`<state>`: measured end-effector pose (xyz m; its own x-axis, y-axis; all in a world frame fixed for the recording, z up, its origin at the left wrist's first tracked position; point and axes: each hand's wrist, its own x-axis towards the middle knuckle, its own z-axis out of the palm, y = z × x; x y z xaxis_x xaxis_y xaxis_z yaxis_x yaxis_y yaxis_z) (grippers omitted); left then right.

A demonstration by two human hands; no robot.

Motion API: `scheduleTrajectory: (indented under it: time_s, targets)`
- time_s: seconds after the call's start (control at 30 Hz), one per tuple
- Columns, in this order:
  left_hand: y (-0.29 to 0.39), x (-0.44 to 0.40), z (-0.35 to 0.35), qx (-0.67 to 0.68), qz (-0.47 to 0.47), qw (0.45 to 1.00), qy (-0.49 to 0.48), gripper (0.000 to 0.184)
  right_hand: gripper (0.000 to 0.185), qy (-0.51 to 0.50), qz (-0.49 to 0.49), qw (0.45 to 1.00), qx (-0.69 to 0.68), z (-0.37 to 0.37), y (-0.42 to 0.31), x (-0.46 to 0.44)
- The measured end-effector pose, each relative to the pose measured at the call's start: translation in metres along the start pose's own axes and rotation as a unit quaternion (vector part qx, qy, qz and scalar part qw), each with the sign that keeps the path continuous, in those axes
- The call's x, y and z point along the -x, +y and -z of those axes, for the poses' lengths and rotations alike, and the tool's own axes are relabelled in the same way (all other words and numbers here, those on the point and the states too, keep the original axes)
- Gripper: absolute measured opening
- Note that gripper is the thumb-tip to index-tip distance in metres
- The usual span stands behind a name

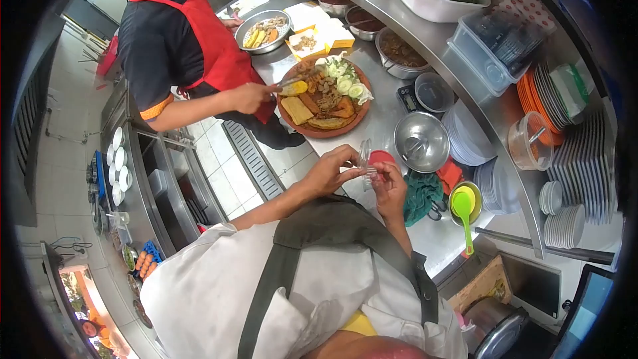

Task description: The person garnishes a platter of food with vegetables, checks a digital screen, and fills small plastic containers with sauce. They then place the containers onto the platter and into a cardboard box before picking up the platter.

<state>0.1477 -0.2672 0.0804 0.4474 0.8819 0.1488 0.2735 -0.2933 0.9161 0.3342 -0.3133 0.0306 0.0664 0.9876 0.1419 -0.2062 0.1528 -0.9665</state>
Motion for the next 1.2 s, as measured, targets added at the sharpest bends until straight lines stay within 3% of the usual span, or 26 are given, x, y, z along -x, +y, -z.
scheduleTrajectory:
  time_s: [0.07, 0.17, 0.33, 0.37, 0.43, 0.47, 0.53, 0.63, 0.73, 0.83, 0.93, 1.03, 1.2]
  targets:
    - [0.001, -0.003, -0.002, -0.006, -0.012, 1.000, -0.018, 0.021, 0.036, 0.034, 0.049, 0.996, 0.062, 0.004, -0.001, 0.003]
    - [0.005, -0.006, -0.009, -0.001, -0.005, 0.998, -0.060, 0.022, 0.043, 0.020, 0.042, 0.995, 0.091, 0.014, 0.006, 0.011]
    - [0.005, -0.013, -0.019, -0.046, -0.045, 0.977, -0.202, 0.021, 0.066, -0.099, -0.103, 0.990, 0.003, 0.028, -0.017, 0.030]
    - [-0.003, -0.009, -0.028, 0.022, 0.011, 0.978, -0.209, 0.021, 0.071, -0.114, -0.125, 0.986, -0.004, 0.028, -0.025, 0.035]
    - [-0.015, -0.007, -0.045, 0.151, 0.122, 0.957, -0.215, 0.021, 0.069, -0.097, -0.146, 0.984, 0.015, 0.037, -0.019, 0.044]
    - [-0.020, -0.004, -0.050, 0.143, 0.111, 0.959, -0.217, 0.021, 0.068, -0.090, -0.157, 0.983, 0.024, 0.040, -0.015, 0.048]
    - [0.000, -0.004, -0.053, 0.126, 0.088, 0.963, -0.222, 0.021, 0.057, -0.034, -0.149, 0.983, -0.101, 0.040, -0.009, 0.059]
    - [0.012, 0.000, -0.066, 0.198, 0.202, 0.935, -0.213, 0.025, 0.044, 0.010, -0.172, 0.966, -0.193, 0.045, -0.014, 0.073]
    - [0.002, 0.005, -0.077, 0.038, 0.031, 0.979, -0.197, 0.030, 0.040, 0.006, -0.155, 0.969, -0.192, 0.051, -0.007, 0.077]
    - [0.000, 0.012, -0.090, 0.016, -0.042, 0.984, -0.174, 0.031, 0.038, -0.033, -0.160, 0.959, -0.232, 0.063, -0.004, 0.082]
    - [0.006, 0.020, -0.094, 0.040, -0.022, 0.973, -0.225, 0.030, 0.036, -0.102, -0.197, 0.929, -0.297, 0.079, -0.002, 0.087]
    - [0.008, 0.024, -0.097, 0.050, -0.007, 0.971, -0.234, 0.027, 0.030, -0.093, -0.243, 0.907, -0.331, 0.095, 0.014, 0.091]
    - [0.000, 0.026, -0.105, 0.136, -0.026, 0.968, -0.209, 0.027, 0.020, -0.071, -0.205, 0.935, -0.280, 0.095, 0.014, 0.094]
